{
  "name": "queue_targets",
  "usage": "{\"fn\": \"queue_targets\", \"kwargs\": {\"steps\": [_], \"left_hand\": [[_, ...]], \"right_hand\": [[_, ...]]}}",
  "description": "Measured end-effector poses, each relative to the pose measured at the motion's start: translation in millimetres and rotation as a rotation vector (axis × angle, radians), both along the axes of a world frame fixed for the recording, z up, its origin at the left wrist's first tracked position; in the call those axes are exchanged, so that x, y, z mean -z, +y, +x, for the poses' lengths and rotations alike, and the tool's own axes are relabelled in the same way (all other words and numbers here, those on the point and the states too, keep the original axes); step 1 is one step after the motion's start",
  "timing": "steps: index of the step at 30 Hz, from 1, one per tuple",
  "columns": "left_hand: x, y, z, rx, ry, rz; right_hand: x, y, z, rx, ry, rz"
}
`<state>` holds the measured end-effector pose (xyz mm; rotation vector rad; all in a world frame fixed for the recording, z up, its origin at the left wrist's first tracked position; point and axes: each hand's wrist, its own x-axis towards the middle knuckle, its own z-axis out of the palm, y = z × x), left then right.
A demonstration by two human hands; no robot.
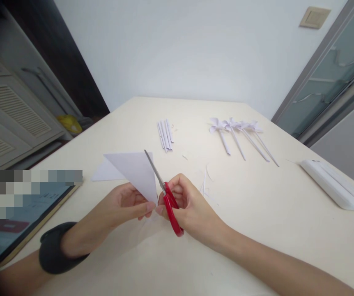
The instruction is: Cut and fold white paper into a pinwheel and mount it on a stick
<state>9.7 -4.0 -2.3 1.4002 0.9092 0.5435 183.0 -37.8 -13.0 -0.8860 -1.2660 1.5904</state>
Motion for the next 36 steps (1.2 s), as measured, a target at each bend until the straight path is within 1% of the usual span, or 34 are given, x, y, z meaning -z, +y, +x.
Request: {"fn": "queue_targets", "kwargs": {"steps": [7, 12, 15, 20, 28, 33, 36], "left_hand": [[4.1, -3.9, 2.0, -0.018, -0.06, 0.04], [4.4, -2.9, 0.1, -0.056, -0.043, 0.059], [4.7, -3.6, 0.7, -0.066, -0.077, 0.073], [6.3, -4.0, 2.0, -0.049, -0.103, 0.069], [6.6, -4.9, 2.6, -0.046, -0.077, 0.061], [1.9, -5.3, 3.7, -0.11, -0.065, 0.058], [0.5, -2.0, 1.2, -0.177, -0.046, 0.096]], "right_hand": [[7.4, 1.1, -1.2, 0.01, -0.032, -0.003], [5.5, 0.1, -2.4, 0.039, -0.053, 0.016], [3.7, -0.8, -3.1, 0.044, -0.059, 0.04], [3.3, -1.3, -3.3, 0.052, -0.083, 0.039], [8.5, -0.9, -3.3, 0.043, -0.105, 0.049], [8.0, -2.7, -4.1, 0.016, -0.135, 0.091], [5.7, -1.7, -2.4, 0.034, -0.15, 0.096]]}}
